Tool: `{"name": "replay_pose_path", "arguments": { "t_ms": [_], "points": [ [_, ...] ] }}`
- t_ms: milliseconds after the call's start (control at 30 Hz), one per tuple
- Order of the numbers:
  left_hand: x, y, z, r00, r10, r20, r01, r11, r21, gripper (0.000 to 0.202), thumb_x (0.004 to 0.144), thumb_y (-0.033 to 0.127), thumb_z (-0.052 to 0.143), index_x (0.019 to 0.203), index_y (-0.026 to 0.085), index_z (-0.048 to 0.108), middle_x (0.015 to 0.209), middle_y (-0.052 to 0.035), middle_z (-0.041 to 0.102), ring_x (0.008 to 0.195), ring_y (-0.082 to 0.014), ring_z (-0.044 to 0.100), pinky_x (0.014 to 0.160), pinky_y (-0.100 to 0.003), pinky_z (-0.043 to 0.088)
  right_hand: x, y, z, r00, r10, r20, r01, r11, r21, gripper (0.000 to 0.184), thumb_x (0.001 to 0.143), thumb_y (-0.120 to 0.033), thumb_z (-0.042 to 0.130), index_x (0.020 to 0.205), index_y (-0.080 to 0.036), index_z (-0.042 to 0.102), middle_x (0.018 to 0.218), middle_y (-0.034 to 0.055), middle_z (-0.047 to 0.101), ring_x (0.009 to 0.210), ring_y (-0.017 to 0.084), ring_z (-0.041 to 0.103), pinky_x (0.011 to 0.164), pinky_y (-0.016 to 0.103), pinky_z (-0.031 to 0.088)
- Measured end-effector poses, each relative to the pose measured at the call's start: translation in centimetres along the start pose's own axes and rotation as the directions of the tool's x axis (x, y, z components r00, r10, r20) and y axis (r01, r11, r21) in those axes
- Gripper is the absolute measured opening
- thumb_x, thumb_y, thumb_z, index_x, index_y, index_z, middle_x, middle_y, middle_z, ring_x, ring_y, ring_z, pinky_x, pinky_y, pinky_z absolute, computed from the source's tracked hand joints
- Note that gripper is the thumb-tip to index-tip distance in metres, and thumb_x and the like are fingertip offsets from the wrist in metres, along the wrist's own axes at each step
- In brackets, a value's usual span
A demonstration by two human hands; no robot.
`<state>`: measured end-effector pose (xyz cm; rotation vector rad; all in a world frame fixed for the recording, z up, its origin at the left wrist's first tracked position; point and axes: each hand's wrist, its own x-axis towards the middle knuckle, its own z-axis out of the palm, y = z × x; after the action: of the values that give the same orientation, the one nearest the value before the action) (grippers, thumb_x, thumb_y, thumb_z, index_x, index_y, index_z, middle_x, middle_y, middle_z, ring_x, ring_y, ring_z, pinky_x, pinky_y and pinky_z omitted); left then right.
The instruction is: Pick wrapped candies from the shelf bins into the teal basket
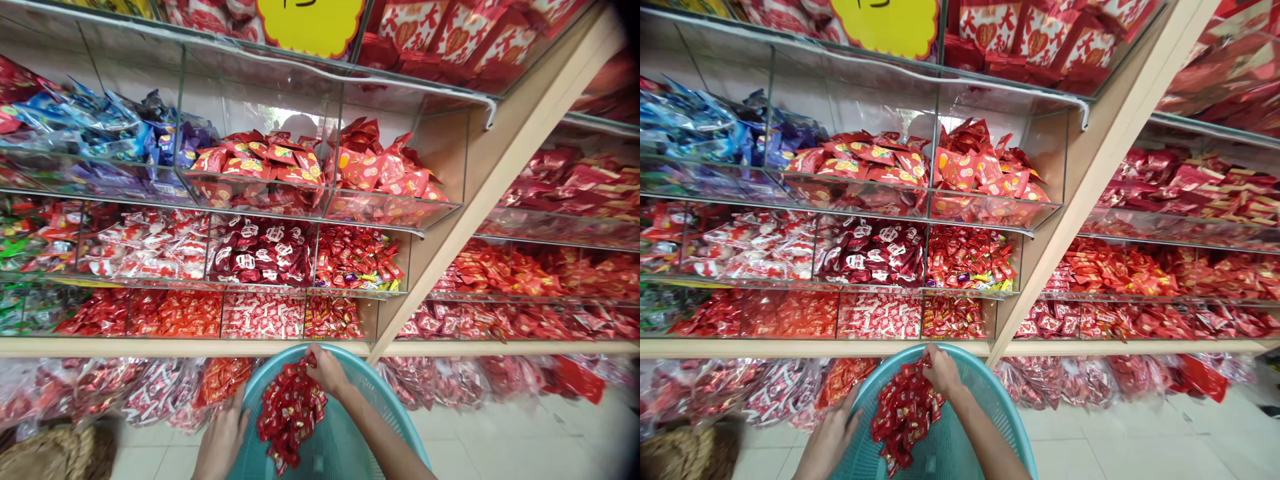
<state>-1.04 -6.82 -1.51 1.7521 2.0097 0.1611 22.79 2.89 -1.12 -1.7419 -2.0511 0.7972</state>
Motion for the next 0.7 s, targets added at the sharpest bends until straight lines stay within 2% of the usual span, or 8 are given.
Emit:
{"name": "replay_pose_path", "arguments": {
  "t_ms": [100, 233, 333, 433, 500, 567, 700],
  "points": [
    [0.0, 0.0, 0.0, 1.0, -0.004, 0.003, 0.004, 1.0, 0.008, 0.054, 0.091, 0.03, 0.021, 0.144, 0.02, 0.027, 0.137, -0.0117, 0.054, 0.119, -0.021, 0.058, 0.094, -0.031, 0.047, -0.1, 0.1, -0.1, 0.992, -0.114, 0.048, 0.114, 0.993, 0.009, 0.032, 0.073, -0.009, 0.051, 0.101, -0.025, 0.058, 0.094, 0.0005, 0.062, 0.085, 0.017, 0.056, 0.073, 0.023, 0.035],
    [0.1, 0.0, 0.0, 1.0, -0.001, -0.008, 0.001, 1.0, 0.016, 0.053, 0.091, 0.03, 0.023, 0.143, 0.02, 0.03, 0.137, -0.0117, 0.054, 0.12, -0.0203, 0.057, 0.096, -0.031, 0.046, -0.5, 0.1, 0.4, 0.988, -0.149, 0.025, 0.148, 0.988, 0.041, 0.032, 0.078, -0.011, 0.048, 0.105, -0.024, 0.058, 0.108, 0.0039, 0.06, 0.096, 0.019, 0.057, 0.083, 0.025, 0.039],
    [0.2, -0.2, 0.3, 1.0, 0.003, -0.015, -0.003, 1.0, 0.004, 0.054, 0.091, 0.03, 0.023, 0.143, 0.019, 0.03, 0.135, -0.0111, 0.057, 0.119, -0.0202, 0.058, 0.097, -0.031, 0.046, -1.0, 0.4, 0.7, 0.982, -0.188, -0.019, 0.189, 0.976, 0.112, 0.038, 0.083, -0.011, 0.041, 0.117, -0.022, 0.055, 0.116, 0.0068, 0.058, 0.104, 0.019, 0.056, 0.092, 0.028, 0.04],
    [0.4, -0.7, 0.7, 0.999, 0.004, -0.035, -0.005, 0.999, -0.049, 0.055, 0.09, 0.033, 0.023, 0.143, 0.017, 0.031, 0.138, -0.0112, 0.053, 0.124, -0.0208, 0.054, 0.101, -0.034, 0.044, -1.5, 0.9, 0.7, 0.978, -0.204, -0.051, 0.21, 0.955, 0.208, 0.045, 0.086, -0.013, 0.038, 0.129, -0.023, 0.047, 0.128, 0.0079, 0.054, 0.118, 0.019, 0.051, 0.101, 0.03, 0.036],
    [0.4, -1.1, 1.0, 0.998, 0.014, -0.056, -0.02, 0.994, -0.11, 0.057, 0.09, 0.037, 0.023, 0.142, 0.016, 0.032, 0.143, -0.0099, 0.049, 0.129, -0.0204, 0.049, 0.106, -0.034, 0.041, -1.8, 0.9, 0.5, 0.983, -0.18, -0.046, 0.185, 0.948, 0.257, 0.045, 0.088, -0.018, 0.041, 0.132, -0.025, 0.045, 0.126, 0.0064, 0.057, 0.118, 0.02, 0.051, 0.101, 0.031, 0.036],
    [0.4, -1.4, 1.1, 0.997, 0.026, -0.07, -0.037, 0.985, -0.166, 0.059, 0.089, 0.039, 0.024, 0.142, 0.014, 0.033, 0.144, -0.0093, 0.047, 0.131, -0.0193, 0.047, 0.109, -0.033, 0.038, -2.0, 0.6, 0.3, 0.988, -0.149, -0.031, 0.151, 0.949, 0.278, 0.042, 0.088, -0.021, 0.044, 0.129, -0.027, 0.048, 0.114, 0.0045, 0.064, 0.109, 0.021, 0.057, 0.095, 0.031, 0.04],
    [0.3, -1.8, 1.3, 0.996, 0.019, -0.093, -0.039, 0.975, -0.218, 0.061, 0.088, 0.042, 0.025, 0.14, 0.011, 0.036, 0.141, -0.0104, 0.051, 0.129, -0.0196, 0.05, 0.11, -0.034, 0.038, -2.2, -1.0, 0.2, 0.993, -0.117, 0.014, 0.112, 0.974, 0.197, 0.027, 0.09, -0.025, 0.045, 0.114, -0.027, 0.058, 0.097, 0.0019, 0.069, 0.095, 0.02, 0.063, 0.085, 0.028, 0.043]
  ]
}}
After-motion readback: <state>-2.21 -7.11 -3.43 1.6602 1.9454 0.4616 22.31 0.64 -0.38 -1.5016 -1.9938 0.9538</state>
